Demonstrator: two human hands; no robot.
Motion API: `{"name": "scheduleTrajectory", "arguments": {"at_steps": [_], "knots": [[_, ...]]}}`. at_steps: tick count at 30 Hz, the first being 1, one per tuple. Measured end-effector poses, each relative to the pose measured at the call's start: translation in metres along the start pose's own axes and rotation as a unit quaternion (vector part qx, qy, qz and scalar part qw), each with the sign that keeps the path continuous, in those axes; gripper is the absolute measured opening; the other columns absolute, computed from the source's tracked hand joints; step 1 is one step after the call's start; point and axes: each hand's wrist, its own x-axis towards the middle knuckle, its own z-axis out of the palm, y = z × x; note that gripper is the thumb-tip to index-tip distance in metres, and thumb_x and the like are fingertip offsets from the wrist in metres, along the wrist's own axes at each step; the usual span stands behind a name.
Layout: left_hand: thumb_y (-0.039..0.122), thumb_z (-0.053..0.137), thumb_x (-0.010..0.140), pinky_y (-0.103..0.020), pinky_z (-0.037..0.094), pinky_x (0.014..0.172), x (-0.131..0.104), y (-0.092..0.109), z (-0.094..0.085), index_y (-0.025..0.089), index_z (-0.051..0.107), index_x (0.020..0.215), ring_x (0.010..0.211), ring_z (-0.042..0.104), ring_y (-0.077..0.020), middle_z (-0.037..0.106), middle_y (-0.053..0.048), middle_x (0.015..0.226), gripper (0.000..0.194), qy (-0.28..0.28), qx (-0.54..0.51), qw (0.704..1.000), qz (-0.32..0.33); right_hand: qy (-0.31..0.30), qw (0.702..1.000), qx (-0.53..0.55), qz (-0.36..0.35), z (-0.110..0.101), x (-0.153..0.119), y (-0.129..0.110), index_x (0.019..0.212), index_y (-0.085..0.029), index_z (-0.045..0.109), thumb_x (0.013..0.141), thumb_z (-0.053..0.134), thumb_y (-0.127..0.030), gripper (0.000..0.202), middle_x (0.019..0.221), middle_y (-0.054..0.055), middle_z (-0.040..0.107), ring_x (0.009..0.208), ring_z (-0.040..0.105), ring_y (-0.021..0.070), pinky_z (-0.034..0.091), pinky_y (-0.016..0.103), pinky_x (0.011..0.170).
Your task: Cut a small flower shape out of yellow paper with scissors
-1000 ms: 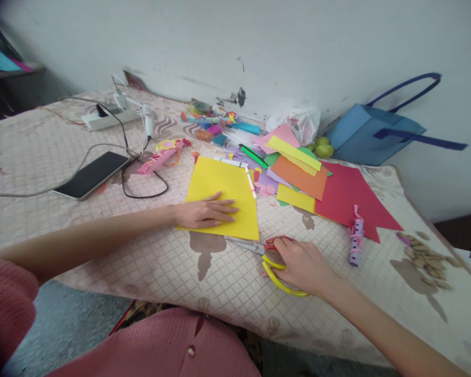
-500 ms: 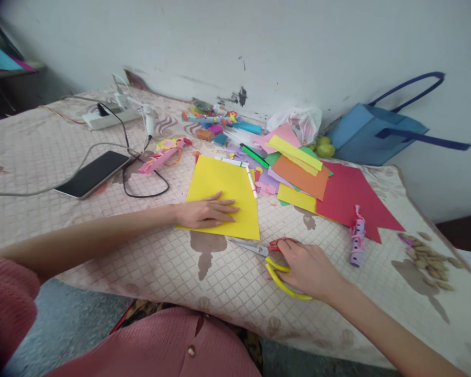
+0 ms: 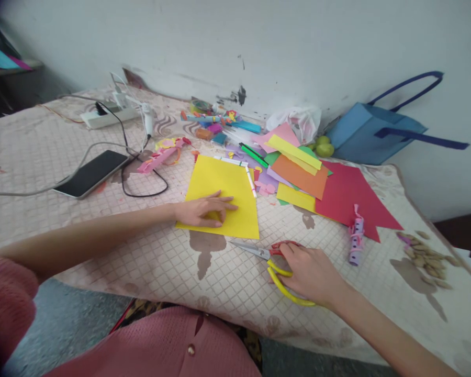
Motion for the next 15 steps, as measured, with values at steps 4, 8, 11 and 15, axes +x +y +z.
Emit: {"name": "scheduleTrajectory", "arguments": {"at_steps": [4, 8, 11, 15], "knots": [[0.042, 0.049, 0.086, -0.048, 0.005, 0.113, 0.004, 0.009, 0.002, 0.018, 0.056, 0.106, 0.138, 0.024, -0.0238, 0.043, -0.008, 0.141, 0.032, 0.005, 0.002, 0.999, -0.035, 0.005, 1.0, 0.004, -0.004, 0.0, 0.0, -0.001, 0.094, -0.018, 0.055, 0.079, 0.055, -0.046, 0.033, 0.09, 0.009, 0.067, 0.074, 0.066, 0.0251, 0.043, 0.034, 0.056], [0.05, 0.05, 0.083, -0.056, 0.005, 0.11, 0.009, 0.023, 0.008, 0.015, 0.057, 0.097, 0.138, 0.022, -0.0295, 0.039, -0.013, 0.143, 0.038, 0.01, 0.023, 0.995, -0.101, 0.005, 1.0, -0.001, -0.006, 0.0, -0.001, -0.001, 0.094, -0.018, 0.055, 0.078, 0.056, -0.047, 0.034, 0.09, 0.009, 0.067, 0.073, 0.065, 0.025, 0.043, 0.034, 0.056], [0.044, 0.055, 0.081, -0.059, 0.006, 0.108, 0.012, 0.029, 0.011, 0.015, 0.056, 0.09, 0.138, 0.019, -0.0312, 0.036, -0.014, 0.144, 0.03, 0.008, 0.025, 0.99, -0.136, 0.005, 1.0, -0.002, -0.006, 0.0, -0.002, -0.002, 0.094, -0.018, 0.055, 0.078, 0.056, -0.046, 0.033, 0.091, 0.009, 0.067, 0.073, 0.065, 0.0248, 0.044, 0.034, 0.056], [0.03, 0.043, 0.088, -0.056, 0.011, 0.109, 0.014, 0.029, 0.009, 0.015, 0.055, 0.086, 0.134, 0.031, -0.026, 0.045, -0.013, 0.138, 0.019, 0.028, -0.005, 0.987, -0.156, 0.014, 1.0, 0.002, 0.004, -0.002, -0.001, -0.004, 0.093, -0.018, 0.056, 0.077, 0.056, -0.046, 0.032, 0.089, 0.01, 0.067, 0.073, 0.065, 0.0255, 0.044, 0.034, 0.057]]}}
